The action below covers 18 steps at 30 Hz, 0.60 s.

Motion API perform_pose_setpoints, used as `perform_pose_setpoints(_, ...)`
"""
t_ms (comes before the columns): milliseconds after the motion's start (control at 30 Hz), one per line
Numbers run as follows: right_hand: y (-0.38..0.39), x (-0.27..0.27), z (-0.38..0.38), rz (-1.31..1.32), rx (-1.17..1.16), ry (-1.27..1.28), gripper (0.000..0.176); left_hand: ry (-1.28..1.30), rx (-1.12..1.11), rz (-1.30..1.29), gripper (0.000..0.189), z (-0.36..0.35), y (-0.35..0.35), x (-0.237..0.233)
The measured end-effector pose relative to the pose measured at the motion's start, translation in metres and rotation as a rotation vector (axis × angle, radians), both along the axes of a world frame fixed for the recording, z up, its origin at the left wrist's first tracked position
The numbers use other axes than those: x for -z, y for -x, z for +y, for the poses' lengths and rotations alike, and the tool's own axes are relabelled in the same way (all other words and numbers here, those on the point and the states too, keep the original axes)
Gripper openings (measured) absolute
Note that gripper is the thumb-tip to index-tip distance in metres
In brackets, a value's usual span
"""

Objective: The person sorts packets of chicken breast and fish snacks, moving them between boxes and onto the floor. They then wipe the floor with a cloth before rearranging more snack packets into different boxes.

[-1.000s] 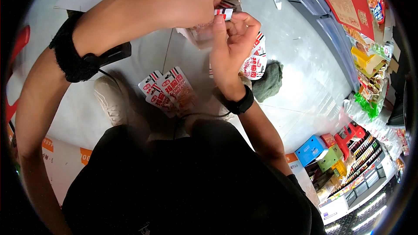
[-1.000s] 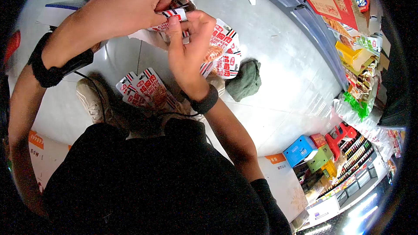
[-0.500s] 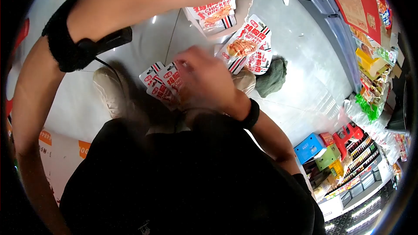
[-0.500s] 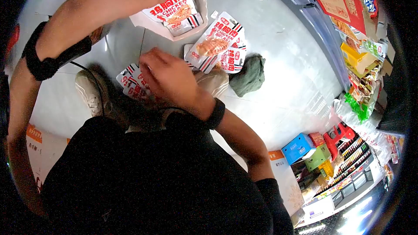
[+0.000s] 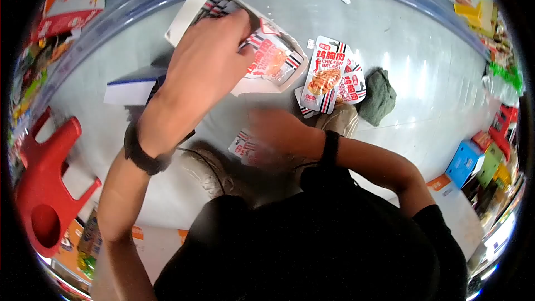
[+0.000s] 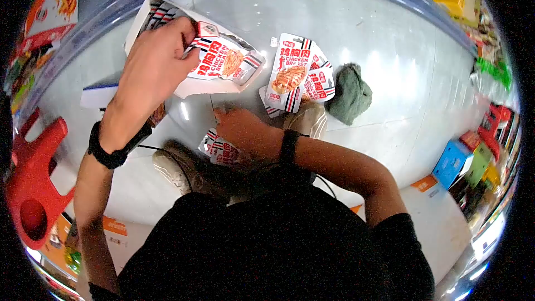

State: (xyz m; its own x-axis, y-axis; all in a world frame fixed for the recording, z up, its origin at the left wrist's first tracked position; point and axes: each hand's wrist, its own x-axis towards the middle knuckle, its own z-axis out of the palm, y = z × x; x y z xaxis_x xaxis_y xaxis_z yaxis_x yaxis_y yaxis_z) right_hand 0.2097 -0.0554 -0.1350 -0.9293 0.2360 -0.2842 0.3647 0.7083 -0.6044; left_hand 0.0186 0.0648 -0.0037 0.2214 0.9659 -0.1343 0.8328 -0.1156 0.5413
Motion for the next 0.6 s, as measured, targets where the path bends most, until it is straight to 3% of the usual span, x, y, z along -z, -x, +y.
perform_pose_setpoints(100,-0.017,-0.036,0.022,0.044,0.085,0.092,0.019,0.189,-0.059,0.045,0.018,0.003,-0.004,-0.014)
perform_pose_setpoints(133,-0.024,-0.050,0.033,0.046,0.103,0.095,0.019,0.093,-0.054,-0.015,0.016,-0.001,0.000,-0.003)
perform_pose_setpoints(233,-0.044,-0.096,0.062,0.036,0.125,0.182,0.017,0.182,-0.089,-0.052,0.015,-0.001,-0.003,-0.011)
perform_pose_setpoints(333,-0.055,-0.143,0.081,0.148,0.233,0.089,0.024,0.256,-0.093,-0.148,0.014,-0.001,-0.001,-0.012)
perform_pose_setpoints(400,-0.057,-0.164,0.089,0.509,0.425,-0.063,0.030,0.299,-0.087,-0.185,0.014,0.000,0.001,-0.012)
perform_pose_setpoints(433,-0.057,-0.165,0.090,0.513,0.431,-0.063,0.030,0.361,-0.076,-0.212,0.013,0.002,0.003,-0.011)
perform_pose_setpoints(500,-0.054,-0.165,0.095,0.804,0.494,-0.403,0.024,0.424,-0.061,-0.235,0.012,0.005,0.005,-0.011)
perform_pose_setpoints(600,-0.045,-0.160,0.106,0.921,0.485,-0.480,0.025,0.470,-0.066,-0.300,0.009,0.007,0.006,-0.010)
